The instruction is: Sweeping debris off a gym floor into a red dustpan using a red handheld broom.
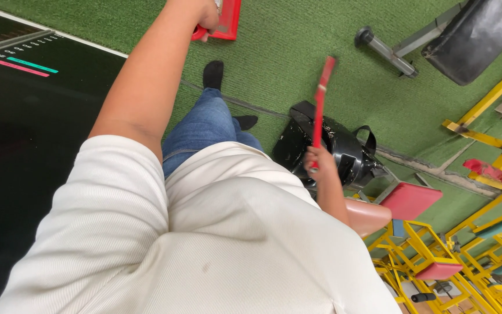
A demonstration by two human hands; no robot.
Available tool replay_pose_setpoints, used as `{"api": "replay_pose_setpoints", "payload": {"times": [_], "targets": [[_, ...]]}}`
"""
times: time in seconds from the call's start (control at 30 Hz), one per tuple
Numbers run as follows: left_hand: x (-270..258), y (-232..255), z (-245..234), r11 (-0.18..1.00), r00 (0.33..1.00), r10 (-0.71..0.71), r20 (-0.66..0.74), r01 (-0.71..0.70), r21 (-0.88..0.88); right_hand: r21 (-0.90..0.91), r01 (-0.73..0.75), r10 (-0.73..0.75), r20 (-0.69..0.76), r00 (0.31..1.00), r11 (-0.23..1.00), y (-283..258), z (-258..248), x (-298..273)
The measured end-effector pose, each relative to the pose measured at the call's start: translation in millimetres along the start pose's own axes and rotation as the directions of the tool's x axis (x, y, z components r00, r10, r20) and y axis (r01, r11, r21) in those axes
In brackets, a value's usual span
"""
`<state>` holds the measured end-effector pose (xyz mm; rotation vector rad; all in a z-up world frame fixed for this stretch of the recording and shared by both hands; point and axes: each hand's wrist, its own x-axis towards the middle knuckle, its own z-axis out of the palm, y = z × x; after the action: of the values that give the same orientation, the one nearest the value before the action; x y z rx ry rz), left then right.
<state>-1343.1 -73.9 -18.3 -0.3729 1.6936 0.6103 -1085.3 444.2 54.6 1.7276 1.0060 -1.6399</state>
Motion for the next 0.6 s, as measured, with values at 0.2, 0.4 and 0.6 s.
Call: {"api": "replay_pose_setpoints", "payload": {"times": [0.2, 0.4, 0.6], "targets": [[-2.5, 3.1, -1.6, 0.998, 0.999, 0.029, -0.013, -0.029, 0.056, -0.484, 0.010, 0.124, 0.242, 0.962, 0.875, 38.7, 126.2, -91.0], [-7.7, -5.7, -12.4, 0.998, 0.998, 0.054, -0.037, -0.055, -0.011, -0.598, 0.192, 0.017, 0.325, 0.946, 0.778, 23.2, 78.3, -140.0], [-9.2, -5.1, -10.3, 0.998, 0.998, 0.038, -0.044, -0.036, 0.058, -0.283, 0.133, -0.110, 0.096, 0.989, 0.950, 2.8, 12.4, -104.8]]}}
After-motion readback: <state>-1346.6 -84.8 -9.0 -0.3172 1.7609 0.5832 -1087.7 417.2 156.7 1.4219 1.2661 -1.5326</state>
